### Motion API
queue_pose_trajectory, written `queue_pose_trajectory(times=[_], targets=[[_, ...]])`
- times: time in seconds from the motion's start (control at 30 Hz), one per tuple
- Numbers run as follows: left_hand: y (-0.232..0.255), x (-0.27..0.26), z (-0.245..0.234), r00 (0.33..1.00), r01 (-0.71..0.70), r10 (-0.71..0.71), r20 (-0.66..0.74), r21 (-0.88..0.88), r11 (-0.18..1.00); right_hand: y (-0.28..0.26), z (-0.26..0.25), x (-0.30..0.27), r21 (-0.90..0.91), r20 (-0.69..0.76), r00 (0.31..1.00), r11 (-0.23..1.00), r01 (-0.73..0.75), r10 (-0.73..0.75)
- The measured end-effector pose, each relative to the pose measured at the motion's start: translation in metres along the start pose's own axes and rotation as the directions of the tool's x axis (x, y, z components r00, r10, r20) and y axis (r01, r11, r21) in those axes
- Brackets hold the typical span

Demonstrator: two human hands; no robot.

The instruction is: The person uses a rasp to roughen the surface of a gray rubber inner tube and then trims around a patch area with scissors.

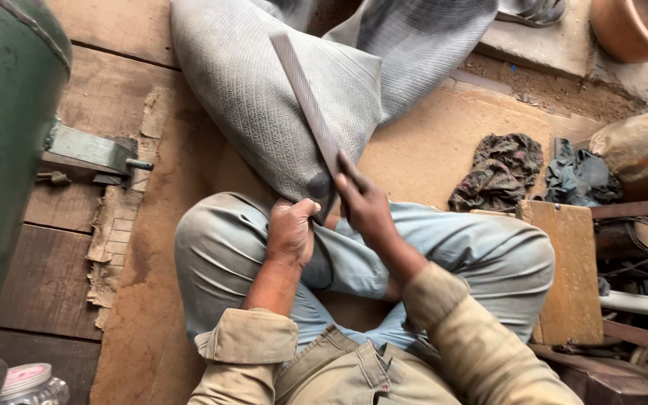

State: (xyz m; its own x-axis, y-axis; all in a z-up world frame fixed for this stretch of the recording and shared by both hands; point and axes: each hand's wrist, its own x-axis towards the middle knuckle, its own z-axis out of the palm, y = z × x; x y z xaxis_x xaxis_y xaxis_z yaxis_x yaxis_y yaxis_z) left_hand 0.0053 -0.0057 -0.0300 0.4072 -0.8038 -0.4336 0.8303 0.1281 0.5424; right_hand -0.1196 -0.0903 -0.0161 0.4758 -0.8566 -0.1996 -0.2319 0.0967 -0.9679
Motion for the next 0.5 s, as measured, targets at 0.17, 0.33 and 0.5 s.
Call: queue_pose_trajectory(times=[0.17, 0.33, 0.5], targets=[[-0.007, -0.003, -0.004, 1.0, -0.028, 0.027, -0.014, -0.036, 0.999, 0.01, -0.049, -0.045, -0.431, 0.066, 0.995, 0.897, 0.097, -0.076], [-0.006, -0.003, -0.001, 0.999, -0.016, 0.012, -0.041, -0.101, 0.995, 0.016, -0.077, -0.157, -0.167, -0.008, 0.942, 0.928, -0.333, 0.337], [-0.004, -0.006, 0.005, 0.995, 0.096, -0.096, -0.01, -0.05, 0.994, 0.013, -0.026, -0.112, -0.152, -0.042, 0.957, 0.945, -0.29, 0.287]])
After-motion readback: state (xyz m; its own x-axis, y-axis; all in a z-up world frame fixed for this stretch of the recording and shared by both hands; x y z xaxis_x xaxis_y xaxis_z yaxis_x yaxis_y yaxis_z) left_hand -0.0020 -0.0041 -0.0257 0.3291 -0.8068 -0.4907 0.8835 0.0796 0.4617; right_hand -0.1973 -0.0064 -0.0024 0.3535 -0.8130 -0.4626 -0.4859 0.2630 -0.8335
